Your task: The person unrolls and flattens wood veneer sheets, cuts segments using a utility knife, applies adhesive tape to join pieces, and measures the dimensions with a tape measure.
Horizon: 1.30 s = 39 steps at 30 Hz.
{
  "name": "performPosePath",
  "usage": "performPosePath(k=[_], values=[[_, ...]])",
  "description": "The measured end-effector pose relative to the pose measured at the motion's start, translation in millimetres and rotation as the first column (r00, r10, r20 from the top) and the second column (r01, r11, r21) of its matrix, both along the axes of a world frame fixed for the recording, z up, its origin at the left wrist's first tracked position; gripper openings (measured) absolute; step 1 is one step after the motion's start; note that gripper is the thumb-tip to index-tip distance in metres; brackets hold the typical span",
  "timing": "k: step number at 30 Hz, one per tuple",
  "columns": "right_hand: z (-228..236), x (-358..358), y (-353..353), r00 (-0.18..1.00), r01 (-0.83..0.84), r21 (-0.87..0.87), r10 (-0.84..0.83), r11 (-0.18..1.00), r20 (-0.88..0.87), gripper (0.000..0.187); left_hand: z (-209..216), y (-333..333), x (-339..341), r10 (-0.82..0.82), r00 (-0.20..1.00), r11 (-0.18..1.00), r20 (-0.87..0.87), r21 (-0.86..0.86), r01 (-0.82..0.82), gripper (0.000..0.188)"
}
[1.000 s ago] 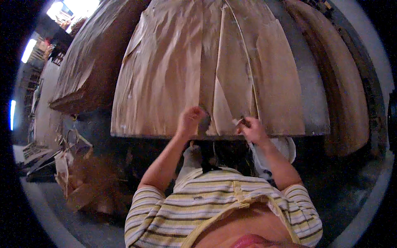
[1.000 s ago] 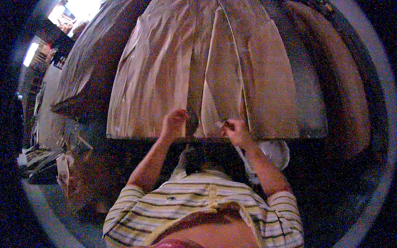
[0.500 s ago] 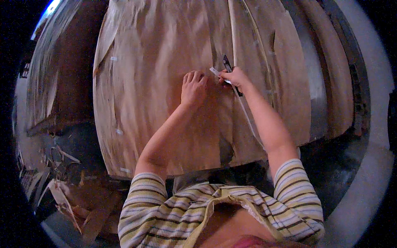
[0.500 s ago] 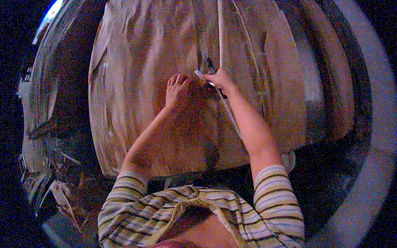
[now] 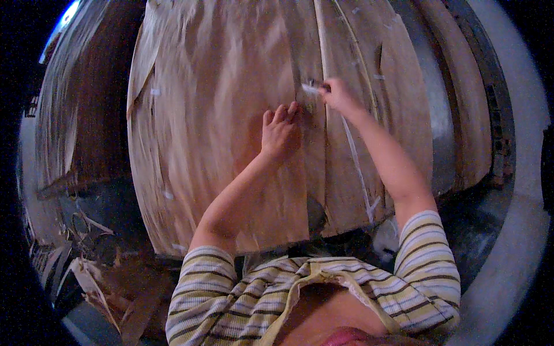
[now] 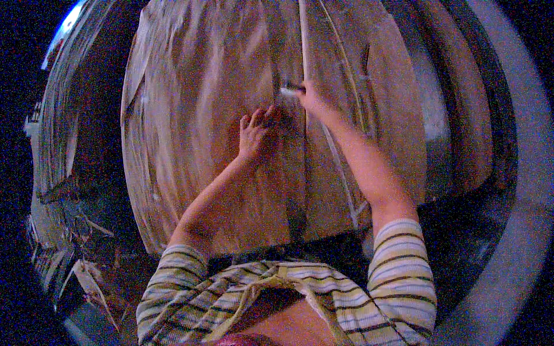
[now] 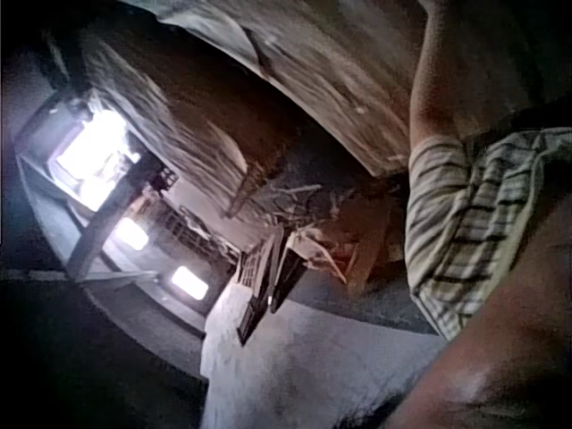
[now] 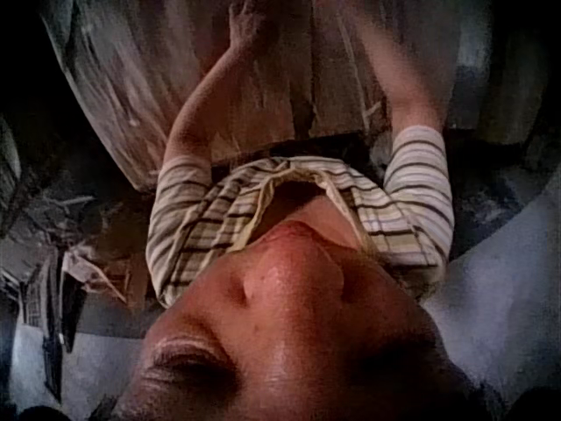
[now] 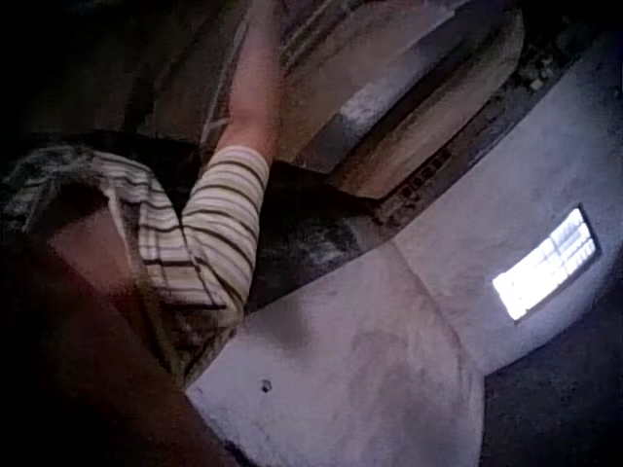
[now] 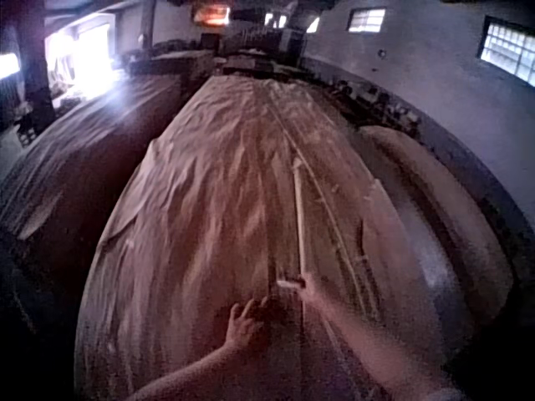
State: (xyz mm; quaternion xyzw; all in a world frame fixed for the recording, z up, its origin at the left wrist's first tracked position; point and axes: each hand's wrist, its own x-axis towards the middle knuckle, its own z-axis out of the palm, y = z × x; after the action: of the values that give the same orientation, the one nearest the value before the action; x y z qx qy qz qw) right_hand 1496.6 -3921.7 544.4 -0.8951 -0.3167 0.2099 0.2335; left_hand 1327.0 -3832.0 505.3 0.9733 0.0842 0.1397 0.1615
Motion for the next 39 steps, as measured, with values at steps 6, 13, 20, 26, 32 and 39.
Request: performPosePath(k=[6,13,20,26,32,39], values=[[-21,46,62,0.96,0.215,-0.002,-0.212,0.977,-0.184,0.023,2,49,66,0.178,0.948,0.979,0.265,-0.15,-0.142,0.044],[1,48,74,0.992,-0.099,-0.171,0.11,0.98,0.058,0.018,18,63,82,0.064,0.998,0.995,-0.007,0.073,-0.063,0.036],[21,71,28,0.962,0.21,0.372,-0.26,0.904,0.088,0.014,17,53,103,-0.002,0.98,1.0,0.199,-0.002,0.003,0.037],[83,-101,-43,0.785,0.408,0.34,-0.136,0.847,-0.604,0.013,-41,54,34,0.012,0.989,0.912,0.149,0.403,-0.071,0.038],[36,-187,-108,0.763,0.393,0.349,-0.09,0.85,-0.64,0.009,-41,-56,-118,-0.22,0.975,0.62,0.013,-0.77,0.15,0.042],[32,-284,-38,0.851,-0.183,0.487,0.386,0.854,-0.356,0.015,73,-38,-251,0.251,0.96,0.505,0.123,-0.863,-0.022,0.025]])
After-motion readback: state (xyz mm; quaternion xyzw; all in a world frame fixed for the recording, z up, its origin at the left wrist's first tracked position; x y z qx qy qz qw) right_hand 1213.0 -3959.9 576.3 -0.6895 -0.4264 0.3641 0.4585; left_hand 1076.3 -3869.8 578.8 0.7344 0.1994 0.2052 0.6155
